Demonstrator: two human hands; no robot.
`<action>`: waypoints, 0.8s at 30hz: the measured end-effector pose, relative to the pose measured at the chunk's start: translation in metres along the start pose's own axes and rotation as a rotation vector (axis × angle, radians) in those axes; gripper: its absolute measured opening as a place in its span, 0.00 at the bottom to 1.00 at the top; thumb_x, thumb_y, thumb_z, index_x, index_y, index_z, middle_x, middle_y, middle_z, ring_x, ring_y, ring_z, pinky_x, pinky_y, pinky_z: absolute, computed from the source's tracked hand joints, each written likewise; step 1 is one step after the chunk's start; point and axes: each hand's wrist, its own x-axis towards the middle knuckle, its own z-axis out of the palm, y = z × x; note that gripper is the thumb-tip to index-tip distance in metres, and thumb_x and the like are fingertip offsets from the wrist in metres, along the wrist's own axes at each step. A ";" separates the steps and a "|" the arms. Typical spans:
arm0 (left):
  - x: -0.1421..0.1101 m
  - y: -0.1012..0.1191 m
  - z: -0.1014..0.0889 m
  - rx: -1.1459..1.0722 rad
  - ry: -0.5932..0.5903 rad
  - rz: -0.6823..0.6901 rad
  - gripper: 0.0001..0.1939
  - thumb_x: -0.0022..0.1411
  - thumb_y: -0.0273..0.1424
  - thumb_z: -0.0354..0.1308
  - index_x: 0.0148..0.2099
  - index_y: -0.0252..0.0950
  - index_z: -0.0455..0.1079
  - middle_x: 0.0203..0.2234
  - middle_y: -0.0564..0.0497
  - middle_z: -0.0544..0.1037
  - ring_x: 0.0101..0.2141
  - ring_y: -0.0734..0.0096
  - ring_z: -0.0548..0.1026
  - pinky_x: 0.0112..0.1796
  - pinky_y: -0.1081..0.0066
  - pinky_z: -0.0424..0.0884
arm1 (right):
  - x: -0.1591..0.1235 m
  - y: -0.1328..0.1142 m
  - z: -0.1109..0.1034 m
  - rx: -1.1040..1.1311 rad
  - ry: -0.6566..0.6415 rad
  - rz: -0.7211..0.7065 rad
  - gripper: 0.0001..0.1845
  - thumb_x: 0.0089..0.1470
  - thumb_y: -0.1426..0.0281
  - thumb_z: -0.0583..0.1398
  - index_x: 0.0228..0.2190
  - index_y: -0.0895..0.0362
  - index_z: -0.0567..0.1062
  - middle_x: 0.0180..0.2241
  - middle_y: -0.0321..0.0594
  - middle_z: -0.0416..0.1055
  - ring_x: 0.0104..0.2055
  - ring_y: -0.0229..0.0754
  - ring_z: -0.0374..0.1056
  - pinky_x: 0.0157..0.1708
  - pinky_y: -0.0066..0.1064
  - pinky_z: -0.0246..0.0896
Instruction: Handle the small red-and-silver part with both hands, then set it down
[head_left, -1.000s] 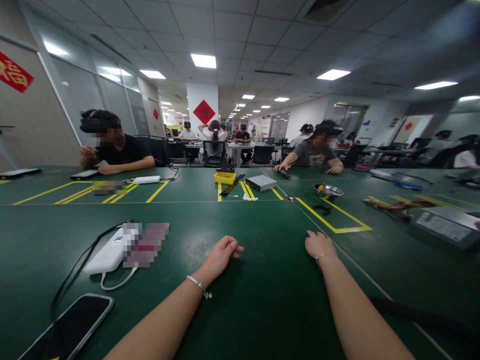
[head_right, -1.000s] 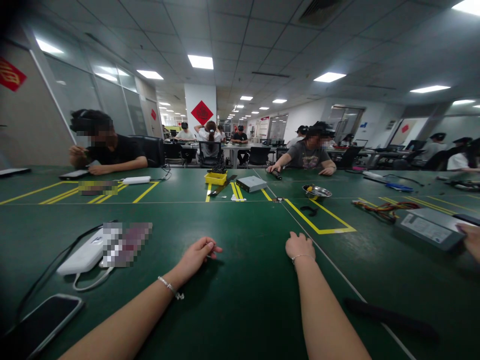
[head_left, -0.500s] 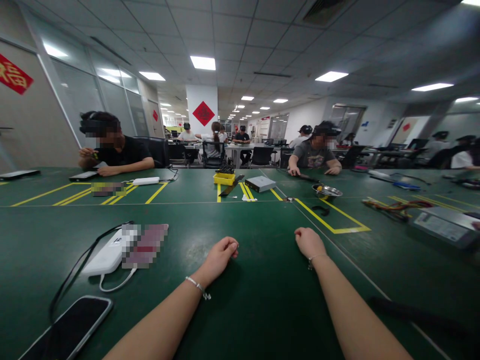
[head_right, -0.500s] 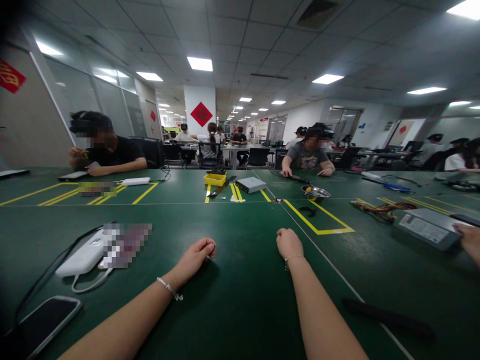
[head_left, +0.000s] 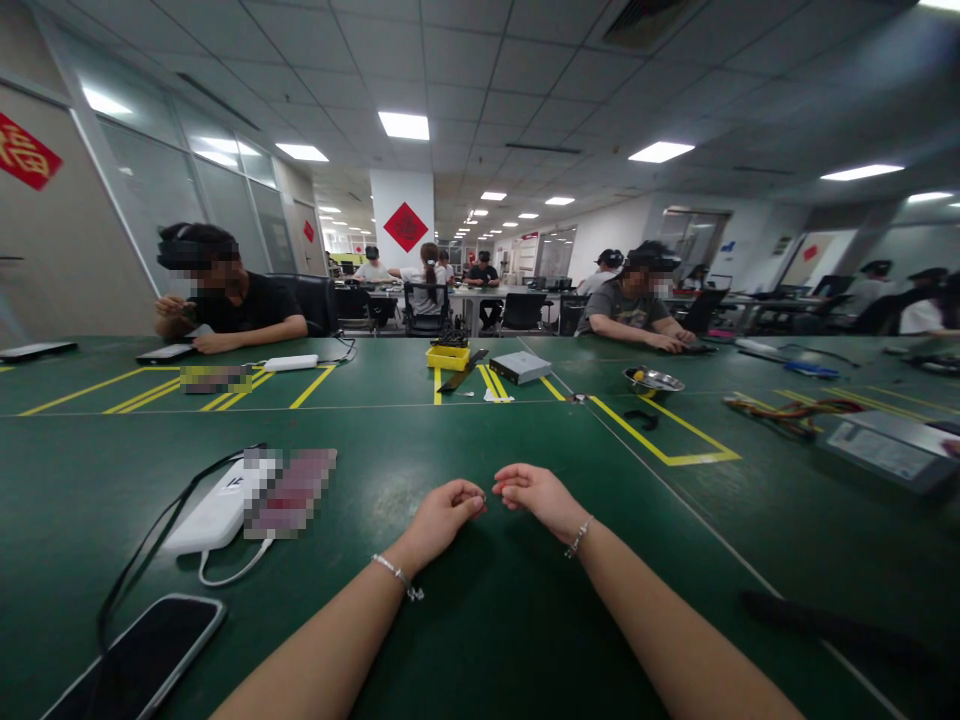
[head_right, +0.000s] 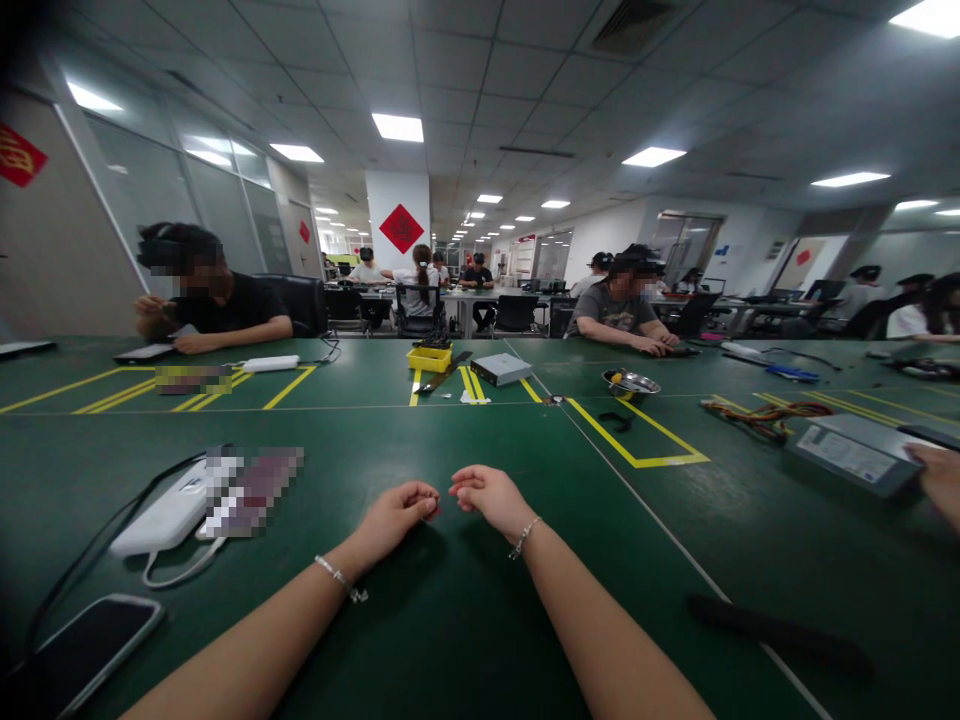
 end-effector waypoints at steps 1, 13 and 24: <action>0.000 -0.001 0.000 0.003 -0.006 0.002 0.12 0.52 0.36 0.51 0.36 0.33 0.66 0.26 0.50 0.73 0.28 0.74 0.68 0.30 0.75 0.62 | -0.001 0.000 0.000 0.038 -0.010 0.000 0.12 0.39 0.73 0.58 0.31 0.60 0.69 0.29 0.40 0.71 0.25 0.32 0.64 0.28 0.27 0.59; -0.001 0.003 0.001 0.093 0.020 0.010 0.11 0.51 0.35 0.52 0.35 0.34 0.67 0.21 0.55 0.67 0.23 0.77 0.63 0.25 0.77 0.59 | 0.003 0.005 0.003 0.026 0.022 -0.010 0.12 0.43 0.61 0.56 0.24 0.59 0.66 0.20 0.34 0.66 0.20 0.31 0.61 0.22 0.25 0.56; 0.001 -0.003 0.000 0.030 0.026 0.019 0.12 0.51 0.36 0.51 0.35 0.34 0.66 0.25 0.52 0.71 0.28 0.73 0.67 0.31 0.74 0.62 | 0.002 0.002 0.008 -0.091 0.094 0.037 0.11 0.46 0.63 0.54 0.22 0.58 0.64 0.16 0.30 0.61 0.17 0.29 0.57 0.17 0.22 0.52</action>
